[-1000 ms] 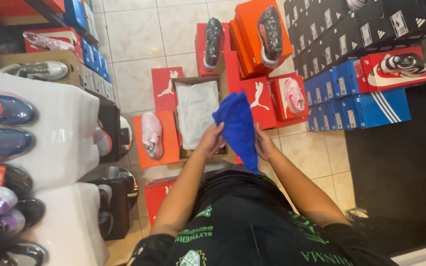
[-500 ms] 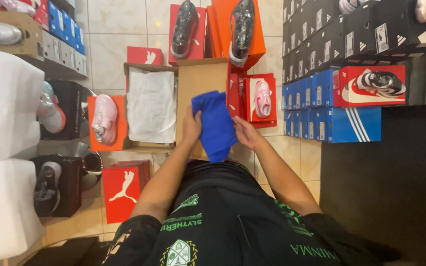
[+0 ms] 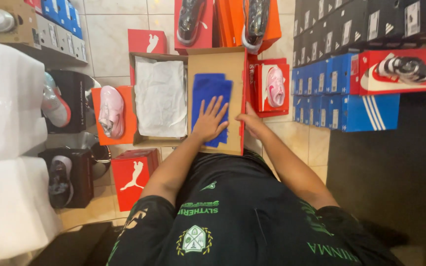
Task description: Wiping down multiple branded shoe boxes and a shoe using a blue cleaning cloth in a warehouse.
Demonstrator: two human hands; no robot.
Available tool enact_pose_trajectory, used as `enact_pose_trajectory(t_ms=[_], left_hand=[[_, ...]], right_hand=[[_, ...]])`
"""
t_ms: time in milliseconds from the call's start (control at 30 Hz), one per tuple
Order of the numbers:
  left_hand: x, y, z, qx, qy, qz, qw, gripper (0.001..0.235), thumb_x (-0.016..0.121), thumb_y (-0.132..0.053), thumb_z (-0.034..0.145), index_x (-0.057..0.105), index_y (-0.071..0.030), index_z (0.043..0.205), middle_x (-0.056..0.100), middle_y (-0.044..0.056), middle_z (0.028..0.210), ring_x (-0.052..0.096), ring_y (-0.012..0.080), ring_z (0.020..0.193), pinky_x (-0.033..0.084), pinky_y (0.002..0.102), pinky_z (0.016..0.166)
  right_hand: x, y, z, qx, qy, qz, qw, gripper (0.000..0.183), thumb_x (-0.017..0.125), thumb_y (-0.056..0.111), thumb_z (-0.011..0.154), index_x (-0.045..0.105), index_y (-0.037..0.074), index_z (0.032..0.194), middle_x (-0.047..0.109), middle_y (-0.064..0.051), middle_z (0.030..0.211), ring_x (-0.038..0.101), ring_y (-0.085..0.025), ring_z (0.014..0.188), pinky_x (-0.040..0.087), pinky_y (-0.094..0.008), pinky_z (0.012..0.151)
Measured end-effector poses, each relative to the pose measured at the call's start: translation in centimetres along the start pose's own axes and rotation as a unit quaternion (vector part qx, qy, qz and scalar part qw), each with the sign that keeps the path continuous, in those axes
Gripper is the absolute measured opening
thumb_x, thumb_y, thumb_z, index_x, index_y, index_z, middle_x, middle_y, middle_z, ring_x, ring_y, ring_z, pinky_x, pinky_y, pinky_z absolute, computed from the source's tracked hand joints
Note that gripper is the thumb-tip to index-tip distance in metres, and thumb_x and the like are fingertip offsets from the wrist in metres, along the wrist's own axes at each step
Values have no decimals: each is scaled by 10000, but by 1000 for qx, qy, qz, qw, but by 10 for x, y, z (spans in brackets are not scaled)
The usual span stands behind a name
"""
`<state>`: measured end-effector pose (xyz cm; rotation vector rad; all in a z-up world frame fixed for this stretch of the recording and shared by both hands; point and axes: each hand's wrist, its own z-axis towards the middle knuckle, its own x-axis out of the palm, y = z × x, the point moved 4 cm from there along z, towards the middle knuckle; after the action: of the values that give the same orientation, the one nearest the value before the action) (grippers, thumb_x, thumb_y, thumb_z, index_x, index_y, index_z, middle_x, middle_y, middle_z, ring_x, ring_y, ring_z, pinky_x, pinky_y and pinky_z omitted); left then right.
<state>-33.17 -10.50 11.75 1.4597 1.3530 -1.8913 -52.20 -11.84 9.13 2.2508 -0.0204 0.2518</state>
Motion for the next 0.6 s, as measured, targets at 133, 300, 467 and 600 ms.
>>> enact_pose_trajectory(t_ms=[133, 300, 467, 600], left_hand=[[-5, 54, 50, -20, -43, -47, 998, 654, 351, -480, 1087, 219, -182, 1653, 207, 78, 1719, 175, 297, 1585, 16, 643, 1238], [1, 67, 51, 35, -61, 0, 998, 667, 315, -521, 1067, 128, -307, 1670, 46, 30, 1749, 31, 324, 1601, 26, 643, 1227], [6, 16, -37, 150, -40, -46, 987, 653, 309, -486, 1025, 268, -262, 1637, 213, 34, 1716, 230, 290, 1564, 195, 557, 1219], [19, 68, -16, 107, -52, -11, 993, 783, 526, -594, 979, 306, -223, 1632, 282, 79, 1688, 300, 317, 1531, 280, 565, 1187]], right_hand=[[0, -1, -14, -4, -22, 15, 1000, 960, 543, -96, 690, 344, 203, 1581, 533, -137, 1471, 578, -358, 1273, 504, -552, 1036], [18, 13, -27, -32, -23, 57, 998, 955, 524, -122, 662, 407, 204, 1551, 560, -133, 1469, 581, -339, 1291, 471, -543, 1086], [10, -5, -24, -28, -47, 50, 997, 968, 520, -94, 604, 444, 195, 1524, 577, -134, 1445, 570, -334, 1289, 440, -504, 1112], [34, 22, -40, -33, -52, 30, 998, 983, 503, -99, 578, 438, 180, 1519, 567, -155, 1456, 554, -350, 1305, 425, -515, 1121]])
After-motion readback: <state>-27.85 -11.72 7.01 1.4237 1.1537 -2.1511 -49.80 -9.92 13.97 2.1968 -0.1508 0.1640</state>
